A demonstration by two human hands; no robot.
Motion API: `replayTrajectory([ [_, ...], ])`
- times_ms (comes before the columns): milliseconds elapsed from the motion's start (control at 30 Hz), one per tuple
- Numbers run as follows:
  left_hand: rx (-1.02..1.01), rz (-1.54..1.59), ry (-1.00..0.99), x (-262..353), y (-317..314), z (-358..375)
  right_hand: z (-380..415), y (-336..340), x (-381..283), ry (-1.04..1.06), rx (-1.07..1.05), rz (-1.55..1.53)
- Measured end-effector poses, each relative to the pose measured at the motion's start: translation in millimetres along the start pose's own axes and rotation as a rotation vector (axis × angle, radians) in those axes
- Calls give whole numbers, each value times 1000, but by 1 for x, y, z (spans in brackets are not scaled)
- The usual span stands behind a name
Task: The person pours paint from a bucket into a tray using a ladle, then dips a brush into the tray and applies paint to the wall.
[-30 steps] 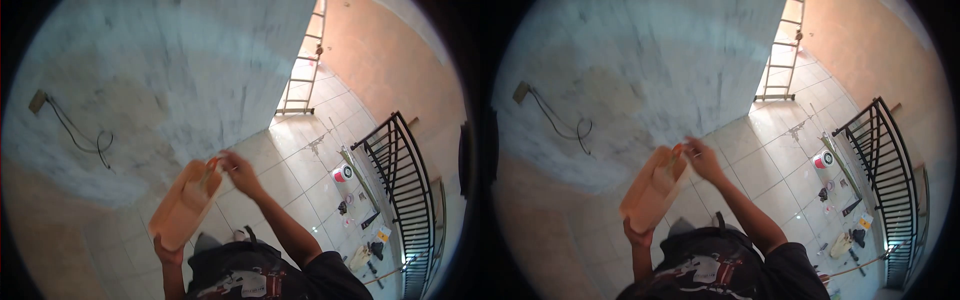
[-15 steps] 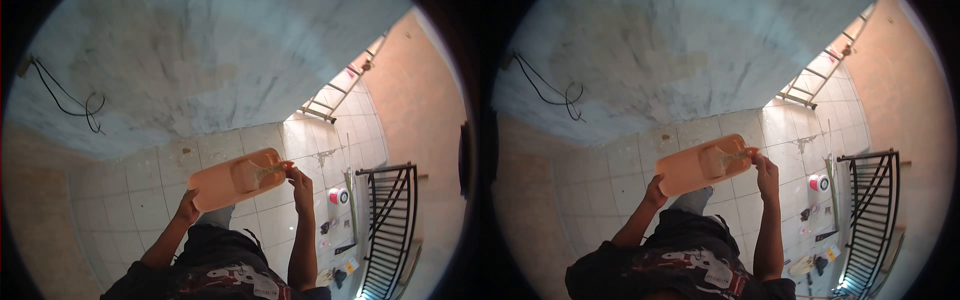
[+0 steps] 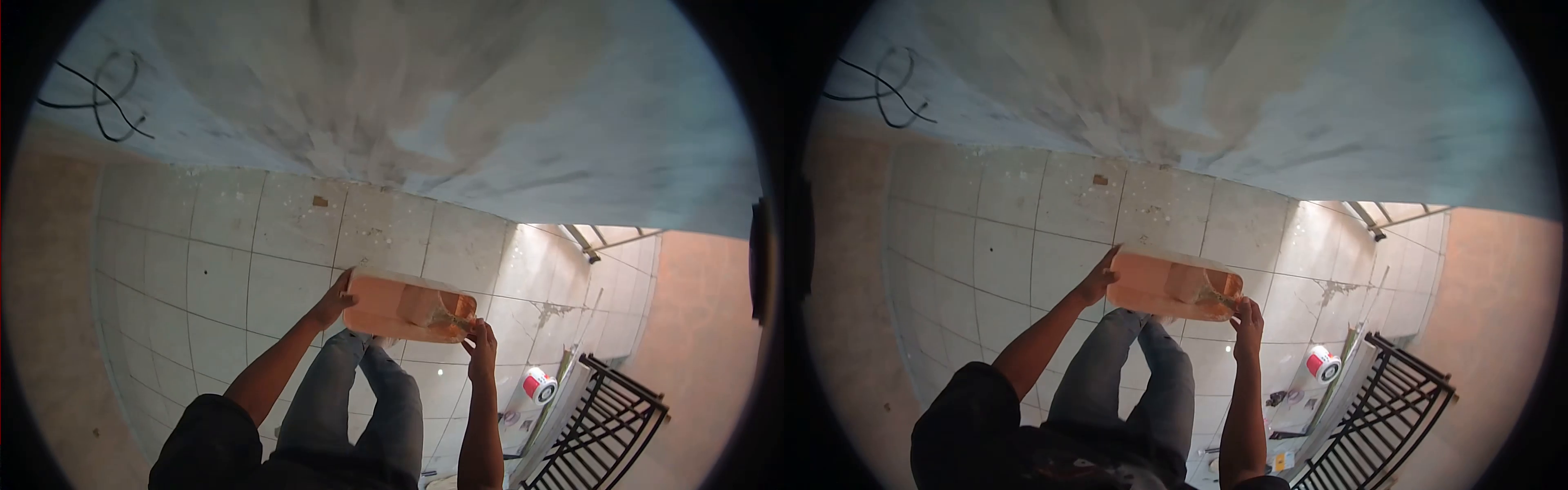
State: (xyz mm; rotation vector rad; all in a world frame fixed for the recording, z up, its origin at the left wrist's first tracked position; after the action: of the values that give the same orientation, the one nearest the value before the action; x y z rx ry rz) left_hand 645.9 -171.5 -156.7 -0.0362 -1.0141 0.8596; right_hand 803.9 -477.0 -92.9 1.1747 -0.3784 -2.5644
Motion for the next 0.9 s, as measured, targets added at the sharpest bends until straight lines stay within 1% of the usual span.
replayTrajectory([
  [33,21,13,10,-21,15,-21,-21,-16,18,-18,-11,15],
  [100,117,-64,-101,-58,55,-73,-71,-55,54,-23,-44,9],
  [167,134,-66,-121,-96,89,-121,-110,-88,94,-45,-66,4],
  [233,222,-51,-152,-158,141,-182,-151,-129,126,-78,-118,-8],
  [333,255,23,-115,-171,160,-225,-206,-176,174,-106,-143,-2],
  [367,260,24,-99,-188,174,-246,-224,-189,188,-120,-139,7],
  [400,298,-31,-139,-201,195,-264,-242,-202,200,-114,-150,33],
  [433,340,-87,-175,-209,210,-273,-258,-218,213,-111,-165,63],
  [467,353,-89,-157,-222,220,-277,-271,-230,227,-129,-169,74],
  [567,366,-48,-50,-225,223,-285,-298,-259,248,-153,-193,64],
  [633,464,-137,4,-242,246,-295,-310,-274,255,-138,-189,97],
  [667,467,-141,11,-246,253,-298,-312,-279,258,-147,-190,97],
  [733,583,-254,21,-262,284,-302,-316,-285,259,-136,-193,55],
  [767,581,-251,27,-266,290,-304,-318,-285,261,-139,-188,60],
  [833,595,-356,58,-266,297,-302,-316,-285,265,-165,-205,30],
  [867,591,-354,61,-264,296,-299,-313,-281,265,-165,-201,32],
  [900,547,-257,73,-263,292,-296,-305,-274,266,-180,-196,40],
])
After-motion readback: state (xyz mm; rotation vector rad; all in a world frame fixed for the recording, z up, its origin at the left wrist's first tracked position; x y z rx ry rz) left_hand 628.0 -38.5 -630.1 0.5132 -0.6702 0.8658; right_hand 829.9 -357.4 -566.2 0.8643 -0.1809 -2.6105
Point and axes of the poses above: each hand's wrist, its own z-axis away from the middle knuckle, its own y-axis out of the back of the hand, x = y × z, the point moved 10 cm from there along -z, towards the middle knuckle, and after that the axes turned 13 degrees about x, right-handed, at the moved point
